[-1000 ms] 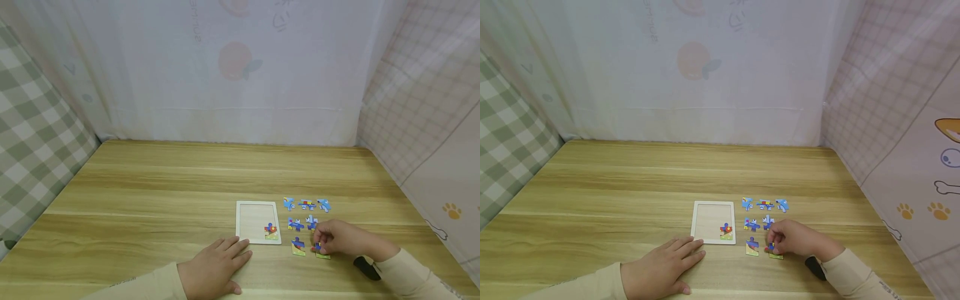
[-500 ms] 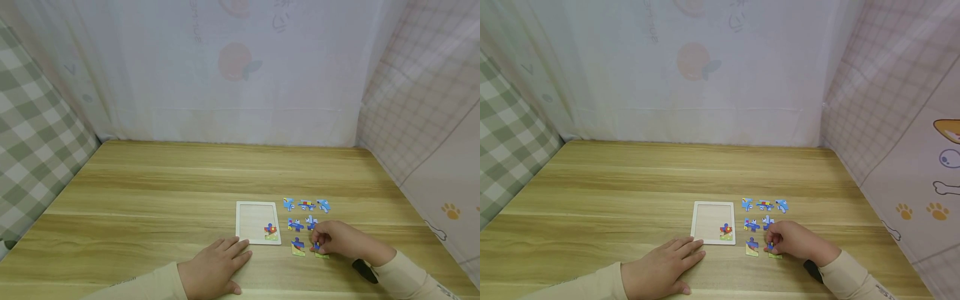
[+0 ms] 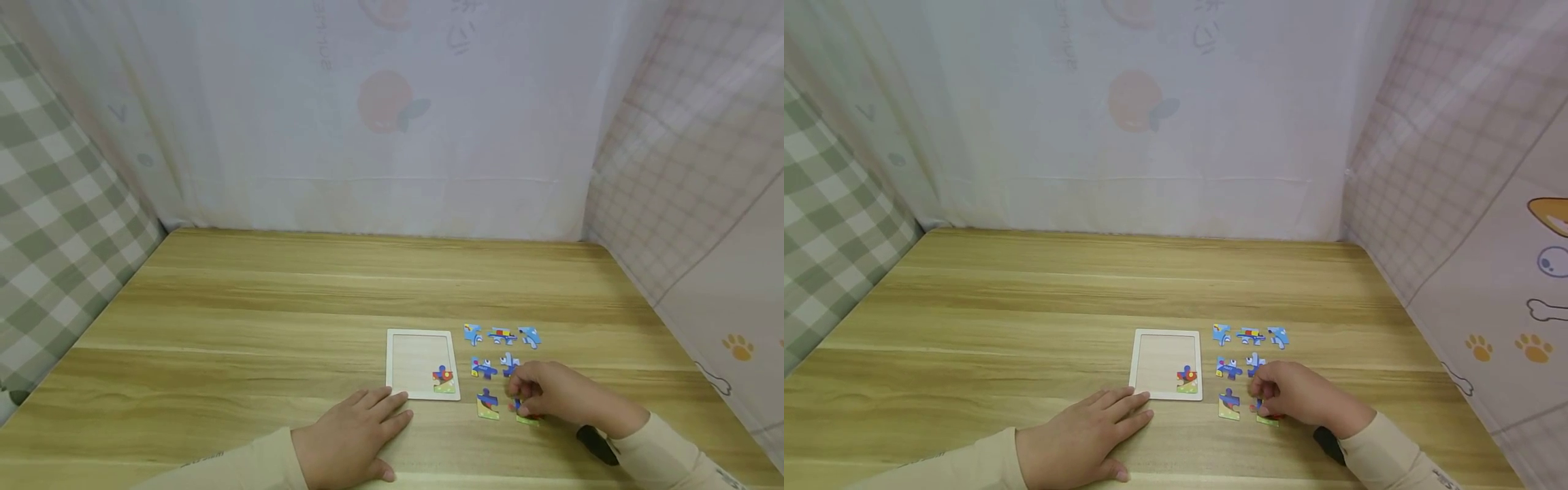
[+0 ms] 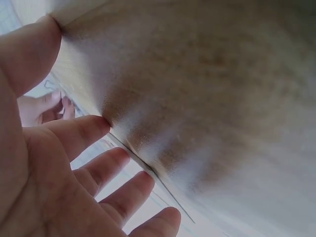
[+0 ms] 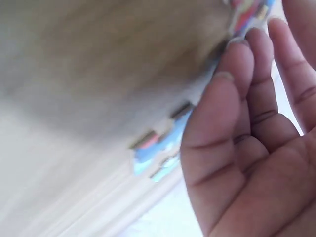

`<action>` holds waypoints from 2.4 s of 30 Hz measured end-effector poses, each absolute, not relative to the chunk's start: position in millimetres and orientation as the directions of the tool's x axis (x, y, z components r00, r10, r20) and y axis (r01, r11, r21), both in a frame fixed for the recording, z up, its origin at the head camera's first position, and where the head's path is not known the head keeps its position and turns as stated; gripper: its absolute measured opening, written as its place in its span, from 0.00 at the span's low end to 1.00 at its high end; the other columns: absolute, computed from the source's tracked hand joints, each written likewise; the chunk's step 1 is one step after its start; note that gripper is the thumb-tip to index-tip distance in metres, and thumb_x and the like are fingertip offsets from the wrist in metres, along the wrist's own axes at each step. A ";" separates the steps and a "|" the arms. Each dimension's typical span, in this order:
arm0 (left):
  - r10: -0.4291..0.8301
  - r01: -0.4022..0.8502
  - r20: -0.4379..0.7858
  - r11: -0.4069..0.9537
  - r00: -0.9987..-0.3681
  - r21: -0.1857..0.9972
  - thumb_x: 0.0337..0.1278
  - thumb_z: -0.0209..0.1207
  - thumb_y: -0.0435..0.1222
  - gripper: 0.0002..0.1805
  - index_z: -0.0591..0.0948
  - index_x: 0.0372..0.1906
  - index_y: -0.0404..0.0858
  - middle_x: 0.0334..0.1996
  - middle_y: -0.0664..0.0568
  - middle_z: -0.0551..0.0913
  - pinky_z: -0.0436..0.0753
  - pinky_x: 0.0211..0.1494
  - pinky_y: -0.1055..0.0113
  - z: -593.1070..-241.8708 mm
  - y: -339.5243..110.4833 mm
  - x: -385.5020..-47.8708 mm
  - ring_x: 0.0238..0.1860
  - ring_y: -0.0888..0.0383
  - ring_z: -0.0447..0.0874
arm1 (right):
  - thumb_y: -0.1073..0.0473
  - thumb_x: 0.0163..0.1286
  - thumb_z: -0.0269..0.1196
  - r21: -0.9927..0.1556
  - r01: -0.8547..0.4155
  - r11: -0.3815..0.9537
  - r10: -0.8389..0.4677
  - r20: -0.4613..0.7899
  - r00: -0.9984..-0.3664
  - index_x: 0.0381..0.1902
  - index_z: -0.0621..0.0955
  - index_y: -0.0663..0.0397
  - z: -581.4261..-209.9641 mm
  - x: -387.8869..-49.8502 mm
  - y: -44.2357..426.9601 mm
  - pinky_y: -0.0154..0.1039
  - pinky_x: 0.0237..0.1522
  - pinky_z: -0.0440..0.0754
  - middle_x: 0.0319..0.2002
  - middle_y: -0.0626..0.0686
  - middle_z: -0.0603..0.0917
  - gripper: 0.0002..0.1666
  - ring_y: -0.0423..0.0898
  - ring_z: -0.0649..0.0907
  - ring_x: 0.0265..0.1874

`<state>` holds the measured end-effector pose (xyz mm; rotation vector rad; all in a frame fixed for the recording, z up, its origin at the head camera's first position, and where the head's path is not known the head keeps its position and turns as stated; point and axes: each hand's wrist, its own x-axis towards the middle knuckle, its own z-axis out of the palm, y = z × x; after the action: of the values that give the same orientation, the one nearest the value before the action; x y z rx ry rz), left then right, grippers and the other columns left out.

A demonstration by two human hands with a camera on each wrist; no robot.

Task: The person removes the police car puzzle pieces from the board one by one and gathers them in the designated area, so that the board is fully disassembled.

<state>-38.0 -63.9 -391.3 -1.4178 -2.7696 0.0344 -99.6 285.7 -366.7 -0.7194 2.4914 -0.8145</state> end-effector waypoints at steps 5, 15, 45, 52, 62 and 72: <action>0.812 0.811 0.017 0.583 -0.583 -0.042 0.53 0.57 0.62 0.40 0.72 0.67 0.44 0.67 0.50 0.70 0.70 0.64 0.60 -390.5 -62.5 -39.0 0.66 0.51 0.68 | 0.60 0.57 0.70 -0.591 -0.399 0.701 -0.570 -0.128 -0.812 0.36 0.80 0.52 -359.7 -106.1 276.2 0.32 0.31 0.75 0.30 0.42 0.76 0.10 0.33 0.72 0.30; 0.810 0.809 0.018 0.586 -0.586 -0.038 0.53 0.58 0.62 0.40 0.72 0.67 0.44 0.66 0.50 0.70 0.71 0.64 0.60 -389.5 -62.6 -39.6 0.66 0.51 0.69 | 0.62 0.56 0.71 -0.579 -0.440 0.686 -0.579 -0.068 -0.813 0.37 0.80 0.53 -348.9 -118.7 245.3 0.34 0.36 0.77 0.35 0.43 0.79 0.11 0.39 0.77 0.35; 0.680 0.680 0.038 0.727 -0.732 0.092 0.56 0.62 0.56 0.39 0.70 0.68 0.39 0.68 0.45 0.67 0.71 0.64 0.52 -373.1 -60.8 -66.9 0.67 0.45 0.67 | 0.63 0.54 0.72 -0.574 -0.479 0.664 -0.619 -0.063 -0.782 0.38 0.81 0.53 -360.6 -124.9 201.4 0.36 0.40 0.76 0.34 0.43 0.79 0.13 0.40 0.75 0.35; 0.640 0.637 0.024 0.759 -0.768 0.136 0.58 0.61 0.54 0.38 0.70 0.67 0.35 0.69 0.41 0.66 0.71 0.63 0.49 -370.9 -57.3 -84.3 0.67 0.41 0.66 | 0.63 0.52 0.74 -0.560 -0.464 0.687 -0.610 -0.097 -0.786 0.40 0.82 0.57 -363.4 -124.4 191.9 0.34 0.36 0.75 0.33 0.44 0.78 0.17 0.38 0.73 0.30; 0.586 0.566 -0.094 0.805 -0.805 0.175 0.59 0.59 0.55 0.40 0.66 0.69 0.34 0.71 0.41 0.61 0.68 0.65 0.46 -369.6 -54.4 -98.0 0.70 0.41 0.61 | 0.64 0.51 0.74 -0.527 -0.438 0.729 -0.590 -0.159 -0.792 0.38 0.83 0.57 -362.2 -122.6 184.2 0.34 0.35 0.74 0.34 0.45 0.76 0.16 0.40 0.72 0.32; 0.552 0.517 -0.182 0.830 -0.814 0.207 0.60 0.58 0.55 0.41 0.65 0.71 0.35 0.73 0.45 0.58 0.65 0.67 0.43 -372.1 -56.7 -103.0 0.72 0.43 0.56 | 0.67 0.48 0.75 -0.498 -0.437 0.749 -0.585 -0.186 -0.790 0.30 0.79 0.53 -361.1 -124.7 179.0 0.35 0.32 0.70 0.29 0.45 0.73 0.15 0.41 0.70 0.29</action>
<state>-103.0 -56.7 -372.1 -0.9578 -3.2296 -0.2520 -124.7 179.0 -361.1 -0.7898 2.6175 -0.6259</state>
